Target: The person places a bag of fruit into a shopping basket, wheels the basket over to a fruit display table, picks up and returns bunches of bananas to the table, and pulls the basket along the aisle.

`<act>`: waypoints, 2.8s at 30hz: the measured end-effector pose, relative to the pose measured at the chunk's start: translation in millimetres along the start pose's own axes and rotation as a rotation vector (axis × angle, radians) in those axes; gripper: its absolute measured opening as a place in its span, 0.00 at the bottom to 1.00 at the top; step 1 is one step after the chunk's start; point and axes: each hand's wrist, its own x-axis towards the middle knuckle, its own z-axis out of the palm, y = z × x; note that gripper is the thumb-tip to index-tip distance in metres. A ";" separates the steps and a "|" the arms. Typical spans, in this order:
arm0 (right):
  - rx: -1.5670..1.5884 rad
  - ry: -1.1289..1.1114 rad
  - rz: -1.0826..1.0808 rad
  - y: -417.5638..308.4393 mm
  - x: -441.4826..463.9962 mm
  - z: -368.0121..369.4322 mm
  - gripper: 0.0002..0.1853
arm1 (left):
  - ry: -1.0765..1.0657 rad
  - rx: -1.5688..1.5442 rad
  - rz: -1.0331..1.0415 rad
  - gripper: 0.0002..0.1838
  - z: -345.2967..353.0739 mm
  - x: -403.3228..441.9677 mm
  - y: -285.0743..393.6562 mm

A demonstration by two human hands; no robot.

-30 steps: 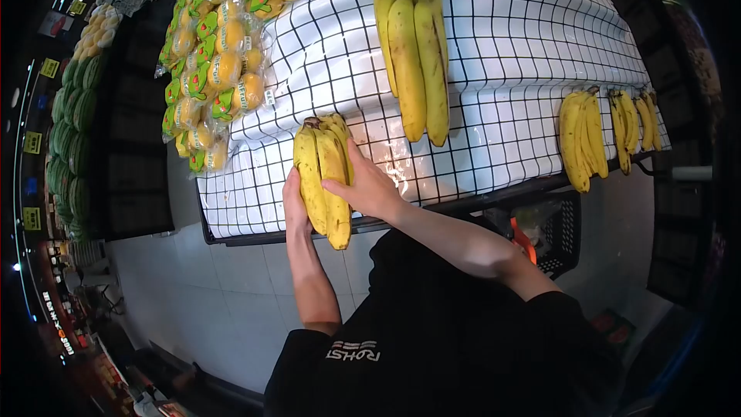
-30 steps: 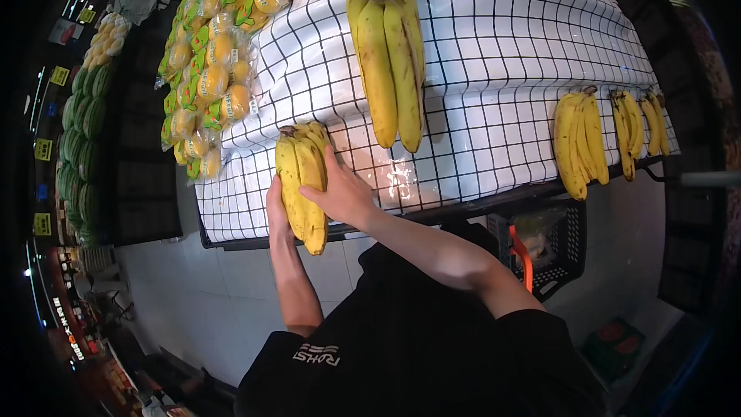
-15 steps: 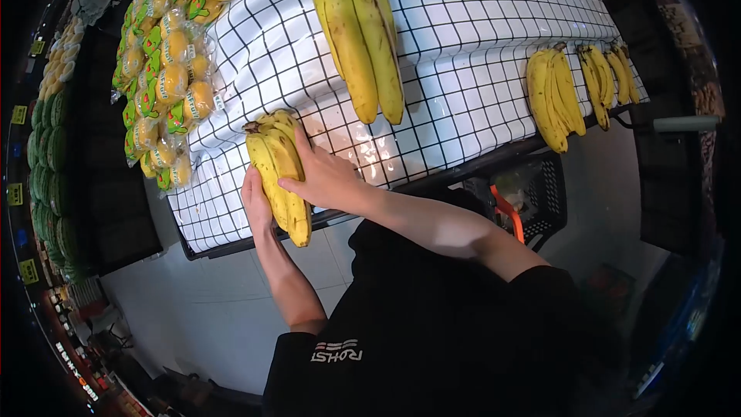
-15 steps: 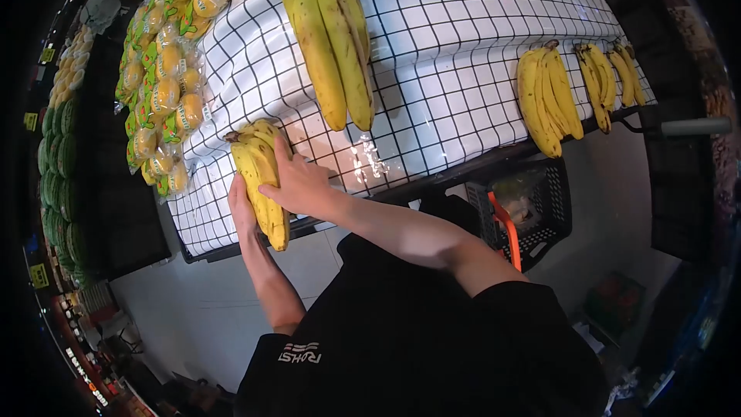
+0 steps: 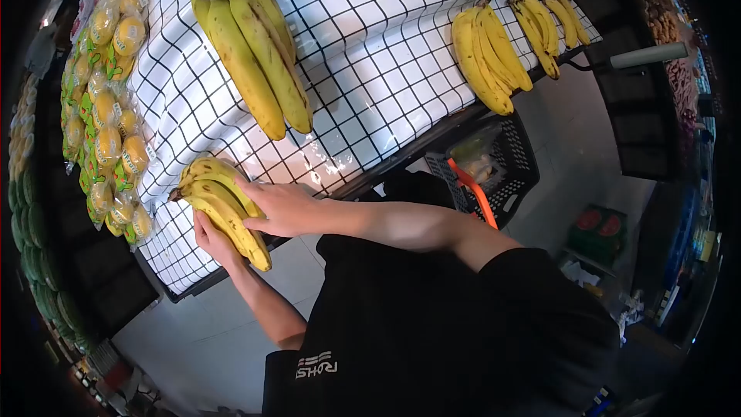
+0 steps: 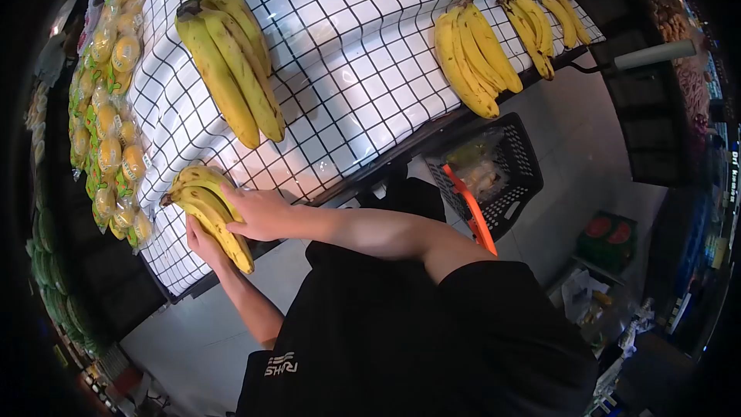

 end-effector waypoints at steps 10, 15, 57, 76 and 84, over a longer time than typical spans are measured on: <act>0.046 0.045 -0.089 37.1 -55.5 -61.7 0.25 | 0.340 0.196 0.257 0.25 21.0 -42.3 56.3; 0.181 0.245 -0.064 62.5 -90.1 -102.7 0.21 | 0.295 0.011 0.648 0.20 61.3 -98.2 109.2; 0.608 0.626 0.083 166.6 -206.9 -343.1 0.38 | -0.894 -0.416 -0.650 0.23 432.2 -161.7 10.3; 0.290 0.775 0.079 67.3 -197.3 -300.7 0.30 | -0.911 -0.501 -0.481 0.23 368.3 -151.8 58.6; 0.739 0.672 0.171 94.3 -167.2 -275.9 0.28 | -0.736 -0.204 -0.341 0.27 337.3 -150.7 87.1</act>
